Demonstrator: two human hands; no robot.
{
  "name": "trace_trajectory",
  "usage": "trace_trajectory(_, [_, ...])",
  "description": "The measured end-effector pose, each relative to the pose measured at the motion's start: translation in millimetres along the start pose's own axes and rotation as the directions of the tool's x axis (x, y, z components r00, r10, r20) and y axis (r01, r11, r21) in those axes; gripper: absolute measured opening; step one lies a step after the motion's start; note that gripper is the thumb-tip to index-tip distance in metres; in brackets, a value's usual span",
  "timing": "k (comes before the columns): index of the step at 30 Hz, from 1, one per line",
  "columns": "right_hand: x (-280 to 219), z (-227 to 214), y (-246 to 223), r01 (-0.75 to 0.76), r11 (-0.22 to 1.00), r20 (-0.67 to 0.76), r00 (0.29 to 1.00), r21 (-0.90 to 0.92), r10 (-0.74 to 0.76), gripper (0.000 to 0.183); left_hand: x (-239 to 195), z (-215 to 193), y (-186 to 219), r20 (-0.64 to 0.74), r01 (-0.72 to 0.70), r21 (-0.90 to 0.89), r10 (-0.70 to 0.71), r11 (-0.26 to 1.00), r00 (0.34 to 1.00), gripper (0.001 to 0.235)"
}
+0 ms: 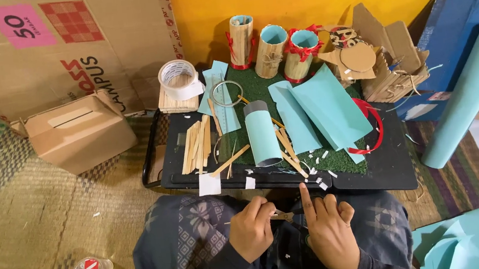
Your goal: Cutting small white adhesive squares and sticking them onto wooden sticks and a blue paper cylinder to assemble a craft project.
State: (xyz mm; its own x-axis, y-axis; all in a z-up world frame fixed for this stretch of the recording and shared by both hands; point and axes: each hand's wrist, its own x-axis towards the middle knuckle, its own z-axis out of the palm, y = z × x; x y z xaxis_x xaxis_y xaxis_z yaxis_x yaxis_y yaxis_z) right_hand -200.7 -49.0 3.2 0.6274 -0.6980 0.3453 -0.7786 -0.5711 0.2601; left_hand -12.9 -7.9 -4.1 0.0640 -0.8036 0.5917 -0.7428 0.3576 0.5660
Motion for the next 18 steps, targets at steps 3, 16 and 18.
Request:
trace_trajectory(3, [-3.1,1.0,4.2,-0.008,1.000,-0.007,1.000,-0.003,0.008,0.093,3.2,1.0,1.5,0.056,0.071,-0.093,-0.066,0.993,0.996,0.019])
trace_trajectory(16, [-38.6,37.2,28.9,-0.219,0.935,0.189,0.967,0.278,0.170,0.100,-4.4,37.5,-17.1,0.150,0.366,-0.530,-0.340,0.765,0.928,0.001])
trace_trajectory(18, [-41.2,43.0,37.7,-0.271,0.894,0.160,0.961,0.358,0.227,0.089,-2.4,40.9,-19.7,0.161,0.401,-0.582,-0.382,0.708,0.910,0.018])
